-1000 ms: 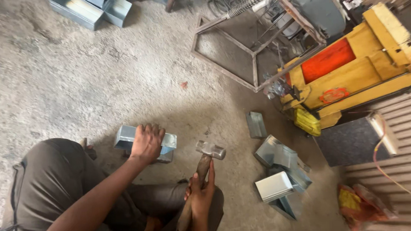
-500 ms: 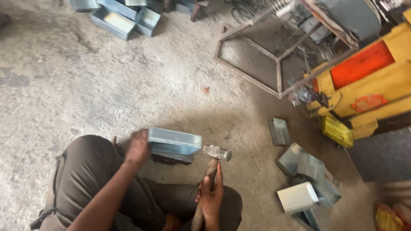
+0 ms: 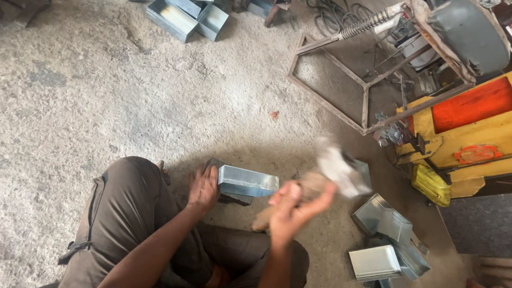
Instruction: The person uses a hammer to bend and shape rectangular metal boxes while sitting on the floor, handling the pieces one at a time.
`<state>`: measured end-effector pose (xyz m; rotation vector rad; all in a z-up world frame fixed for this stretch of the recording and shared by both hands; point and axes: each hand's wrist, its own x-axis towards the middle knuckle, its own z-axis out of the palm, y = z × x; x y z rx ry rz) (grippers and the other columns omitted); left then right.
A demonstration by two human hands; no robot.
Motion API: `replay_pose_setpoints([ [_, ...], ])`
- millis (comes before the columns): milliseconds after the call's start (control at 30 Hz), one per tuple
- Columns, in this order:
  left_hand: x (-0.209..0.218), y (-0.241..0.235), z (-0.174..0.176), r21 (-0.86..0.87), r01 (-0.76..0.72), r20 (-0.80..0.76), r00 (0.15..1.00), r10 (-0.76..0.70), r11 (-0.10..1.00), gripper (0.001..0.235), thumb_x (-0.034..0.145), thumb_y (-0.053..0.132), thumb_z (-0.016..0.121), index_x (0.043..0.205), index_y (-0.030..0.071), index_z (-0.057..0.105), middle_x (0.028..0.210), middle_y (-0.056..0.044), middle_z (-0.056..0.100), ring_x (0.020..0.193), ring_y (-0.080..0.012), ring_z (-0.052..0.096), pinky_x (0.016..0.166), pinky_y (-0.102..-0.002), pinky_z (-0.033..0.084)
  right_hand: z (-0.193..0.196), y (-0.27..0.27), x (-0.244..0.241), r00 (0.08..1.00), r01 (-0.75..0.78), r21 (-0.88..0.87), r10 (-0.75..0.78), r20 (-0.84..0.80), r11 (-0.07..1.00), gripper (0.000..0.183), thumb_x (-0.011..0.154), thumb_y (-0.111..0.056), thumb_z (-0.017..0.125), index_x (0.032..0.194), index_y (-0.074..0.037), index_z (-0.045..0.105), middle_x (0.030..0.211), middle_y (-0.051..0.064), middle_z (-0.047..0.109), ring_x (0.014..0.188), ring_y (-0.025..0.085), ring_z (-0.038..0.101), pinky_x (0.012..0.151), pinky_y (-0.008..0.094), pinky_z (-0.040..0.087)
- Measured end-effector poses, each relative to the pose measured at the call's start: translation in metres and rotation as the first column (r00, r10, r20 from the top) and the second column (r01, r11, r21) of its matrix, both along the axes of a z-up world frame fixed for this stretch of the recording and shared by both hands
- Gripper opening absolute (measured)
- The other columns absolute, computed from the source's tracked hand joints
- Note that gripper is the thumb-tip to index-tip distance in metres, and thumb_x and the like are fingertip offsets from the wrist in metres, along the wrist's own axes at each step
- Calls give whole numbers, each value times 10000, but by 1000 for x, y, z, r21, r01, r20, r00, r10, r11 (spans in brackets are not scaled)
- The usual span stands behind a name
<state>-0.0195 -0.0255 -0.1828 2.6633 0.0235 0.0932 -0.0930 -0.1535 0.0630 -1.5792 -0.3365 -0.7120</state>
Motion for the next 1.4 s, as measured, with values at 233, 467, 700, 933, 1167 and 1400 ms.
replay_pose_setpoints([
  [233,-5,0,13,-70,-26,64,997,31,997,587,839,180,574,1410,76,482,1530,-60,504,1311,-325,480,1051,-606,368,-40,12,-7,959,-82,-745,-152,-240,661,582,1053,-152,663,1594,-177,450,844,131,716,759,55,632,619,291,526],
  [467,5,-7,-15,-88,-50,76,996,57,995,430,980,189,447,1395,103,519,1526,-33,516,1390,-334,462,1119,-605,362,62,25,-18,927,-98,-264,-9,-375,960,655,1022,-127,552,1622,-198,299,755,35,605,554,86,531,467,251,470],
  [700,4,-9,-8,-129,-42,44,998,48,991,481,943,144,467,1420,92,496,1573,-23,456,1391,-339,434,1113,-662,325,15,50,10,931,41,-288,-141,-338,957,685,1023,-163,550,1633,-181,239,730,108,599,510,151,552,451,313,470],
  [933,7,-18,-14,-38,-33,1,999,33,999,507,944,183,462,1440,79,468,1570,-35,458,1374,-343,443,1088,-642,350,-4,28,-12,889,-169,-785,-252,-382,596,577,970,-193,674,1522,-128,519,879,274,706,788,409,710,656,449,553],
  [1167,7,-19,-18,-67,-38,28,999,39,997,453,972,197,424,1406,95,507,1566,-7,480,1400,-340,440,1090,-629,358,-8,38,-31,837,4,-526,-290,-463,851,587,962,-171,637,1527,-121,485,645,201,604,554,174,527,525,367,474],
  [1400,8,-16,-13,-61,-46,18,999,47,997,464,971,186,434,1420,94,507,1531,-31,517,1382,-347,453,1084,-610,376,-50,22,-35,889,-15,-559,-245,-387,829,576,992,-176,627,1539,-119,457,685,90,629,565,142,552,536,324,487],
])
